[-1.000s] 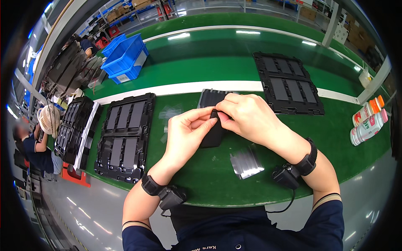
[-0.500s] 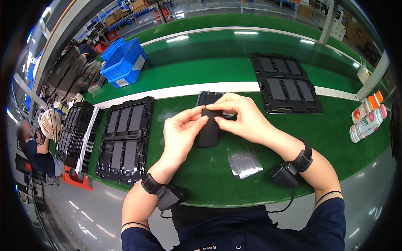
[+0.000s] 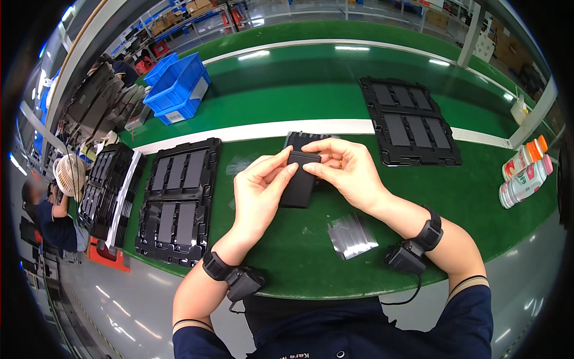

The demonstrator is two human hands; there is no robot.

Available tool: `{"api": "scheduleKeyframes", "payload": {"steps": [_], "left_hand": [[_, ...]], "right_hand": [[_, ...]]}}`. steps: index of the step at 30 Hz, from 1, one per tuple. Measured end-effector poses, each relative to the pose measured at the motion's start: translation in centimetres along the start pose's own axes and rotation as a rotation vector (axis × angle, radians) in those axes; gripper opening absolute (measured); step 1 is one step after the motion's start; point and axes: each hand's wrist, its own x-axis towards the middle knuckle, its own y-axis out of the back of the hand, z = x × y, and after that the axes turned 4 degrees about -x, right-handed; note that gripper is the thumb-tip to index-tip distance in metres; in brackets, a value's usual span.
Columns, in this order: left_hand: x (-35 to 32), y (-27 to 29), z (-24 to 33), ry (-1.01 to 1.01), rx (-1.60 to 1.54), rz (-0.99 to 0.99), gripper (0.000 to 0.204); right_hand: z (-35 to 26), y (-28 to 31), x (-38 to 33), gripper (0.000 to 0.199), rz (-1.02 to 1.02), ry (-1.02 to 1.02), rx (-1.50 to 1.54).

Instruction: The person is applying small transparent adhesive strips to the edges of a black rectangular electronic component.

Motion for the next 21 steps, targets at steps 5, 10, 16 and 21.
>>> {"api": "scheduleKeyframes", "payload": {"steps": [5, 10, 16, 21], "left_hand": [[0.0, 0.1, 0.4, -0.134, 0.226, 0.011, 0.027], [0.1, 0.2, 1.6, 0.047, 0.002, 0.028, 0.032], [0.5, 1.9, 2.9, 0.388, -0.453, -0.396, 0.050], [0.1, 2.0, 2.7, 0.472, -0.626, -0.623, 0.063]], "right_hand": [[-0.6, 0.0, 0.0, 0.018, 0.003, -0.012, 0.042], [-1.6, 0.2, 0.3, 0.019, -0.007, 0.015, 0.121], [-3.9, 0.9, -0.3, 0.019, 0.019, 0.137, 0.222], [-4.8, 1.3, -0.7, 0.021, -0.002, 0.159, 0.274]]}}
